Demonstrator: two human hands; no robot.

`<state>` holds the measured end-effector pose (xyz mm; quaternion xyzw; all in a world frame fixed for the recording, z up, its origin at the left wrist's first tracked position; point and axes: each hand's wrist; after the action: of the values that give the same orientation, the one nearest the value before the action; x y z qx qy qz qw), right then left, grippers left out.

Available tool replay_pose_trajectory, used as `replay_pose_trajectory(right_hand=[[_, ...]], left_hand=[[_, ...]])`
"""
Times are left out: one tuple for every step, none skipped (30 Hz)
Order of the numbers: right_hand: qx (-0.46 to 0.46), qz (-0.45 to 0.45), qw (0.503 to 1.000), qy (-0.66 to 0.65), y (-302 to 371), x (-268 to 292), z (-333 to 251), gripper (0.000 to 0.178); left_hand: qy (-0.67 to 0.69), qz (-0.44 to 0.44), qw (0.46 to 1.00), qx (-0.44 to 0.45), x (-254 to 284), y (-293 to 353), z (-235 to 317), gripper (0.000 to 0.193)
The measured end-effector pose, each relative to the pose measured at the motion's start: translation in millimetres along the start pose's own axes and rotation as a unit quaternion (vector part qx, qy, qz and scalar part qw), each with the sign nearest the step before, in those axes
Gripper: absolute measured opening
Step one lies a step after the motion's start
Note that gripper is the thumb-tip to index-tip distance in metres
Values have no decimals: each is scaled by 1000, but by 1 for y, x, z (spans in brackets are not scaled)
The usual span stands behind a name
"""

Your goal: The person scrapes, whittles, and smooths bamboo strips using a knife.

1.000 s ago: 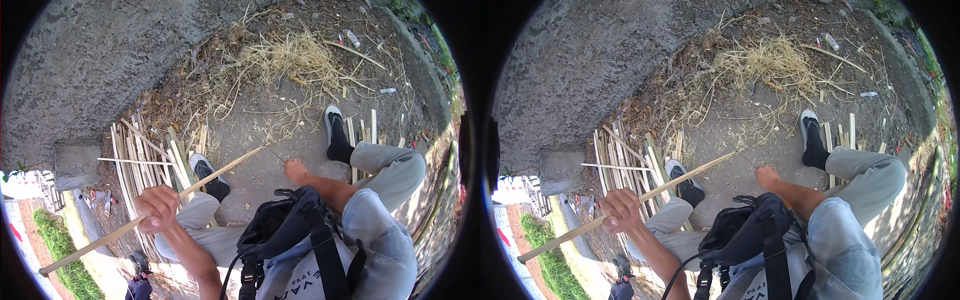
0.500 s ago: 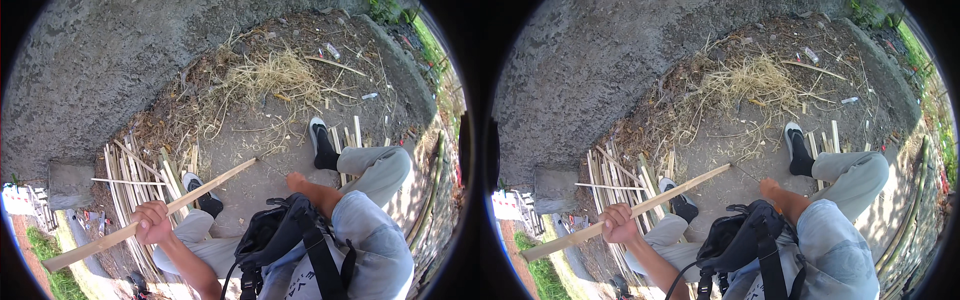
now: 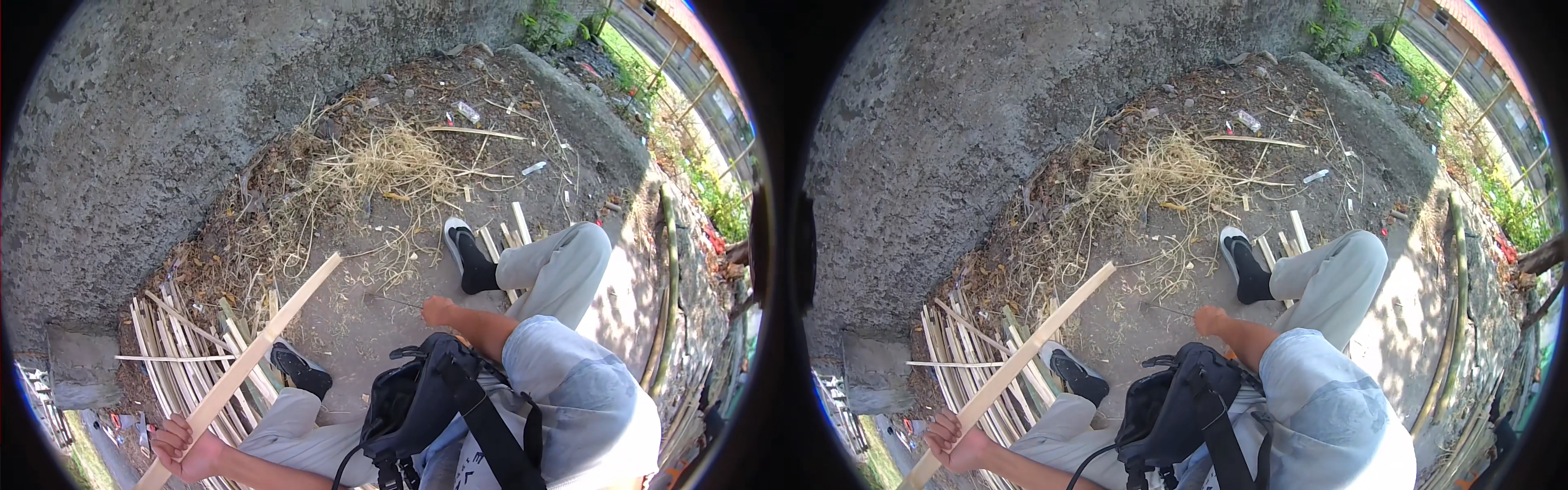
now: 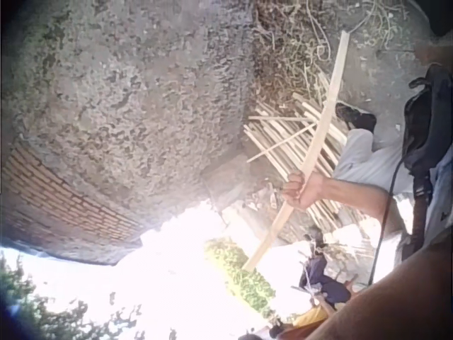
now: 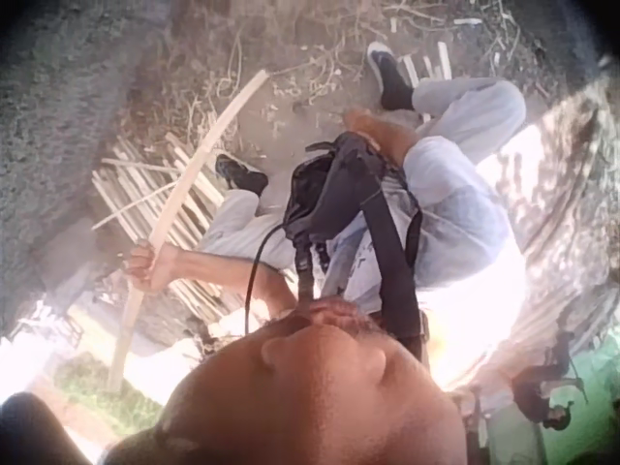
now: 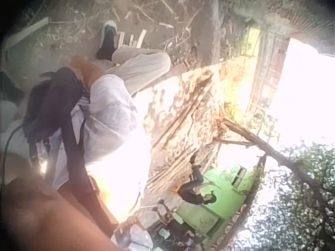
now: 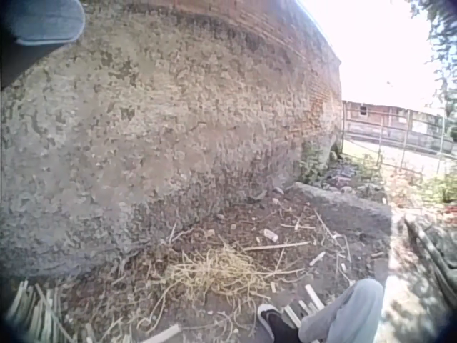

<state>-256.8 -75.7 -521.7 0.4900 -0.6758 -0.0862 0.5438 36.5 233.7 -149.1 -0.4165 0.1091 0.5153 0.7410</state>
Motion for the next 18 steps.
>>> replay_pose_trajectory(right_hand=[[5, -11, 1000, 1, 1, 1, 2, 33], [2, -8, 1000, 2, 4, 0, 3, 33], [1, -12, 1000, -1, 4, 0, 2, 33], [1, -15, 1000, -5, 4, 1, 2, 32], [0, -12, 1000, -4, 3, 4, 3, 32], [-9, -38, 999, -5, 9, 10, -4, 30], [-17, -64, 998, -5, 14, 16, -9, 29], [-16, -63, 998, -5, 9, 11, -6, 29], [-13, -55, 998, 3, 5, 5, 3, 29], [-5, -49, 999, 12, 3, 2, 5, 29], [-5, -45, 999, 13, 2, -1, 7, 29], [-8, -32, 999, -8, 5, -4, 5, 29], [-11, -19, 999, -28, 6, -3, 3, 29], [-9, -18, 999, -27, 3, 0, 2, 29], [-10, -17, 999, -26, 4, 0, 3, 29], [-11, -16, 1000, -24, 5, -1, 4, 30], [-12, -19, 999, -25, 5, -1, 6, 30], [-8, -13, 1000, -21, 4, 0, 7, 30]], left_hand=[[-4, 22, 1000, -3, 1, 1, 1, 39], [-8, 44, 999, -6, 2, 1, 1, 40], [-22, 107, 994, -23, -11, 4, 0, 40], [-18, 107, 994, -24, -11, 4, 0, 40], [-28, 99, 994, -29, -8, 4, 0, 40], [-40, 90, 995, -34, -6, 4, 2, 41], [-40, 90, 994, -35, -5, 5, 2, 41], [-44, 99, 993, -39, -3, 5, 1, 40], [-42, 105, 993, -38, -6, 4, -2, 40], [-39, 105, 993, -41, -6, 4, -3, 40], [-37, 95, 994, -34, -5, 4, -3, 40], [-38, 86, 995, -28, -5, 4, -2, 40], [-38, 87, 995, -30, -5, 3, -3, 40], [-36, 98, 994, -34, -6, 2, -5, 39], [-36, 108, 993, -35, -6, 2, -5, 39], [-38, 108, 993, -33, -1, 1, -5, 39], [-32, 89, 995, -30, 7, -2, -5, 39], [-26, 69, 997, -29, 9, -4, -6, 39]])
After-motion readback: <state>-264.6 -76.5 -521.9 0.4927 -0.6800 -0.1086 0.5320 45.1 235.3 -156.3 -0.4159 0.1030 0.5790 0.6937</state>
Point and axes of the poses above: each hand's wrist, its own y-axis away from the middle knuckle, its own x-axis out of the back of the hand, z = x × y, and after that the axes turned 8 degrees about -y, right-handed
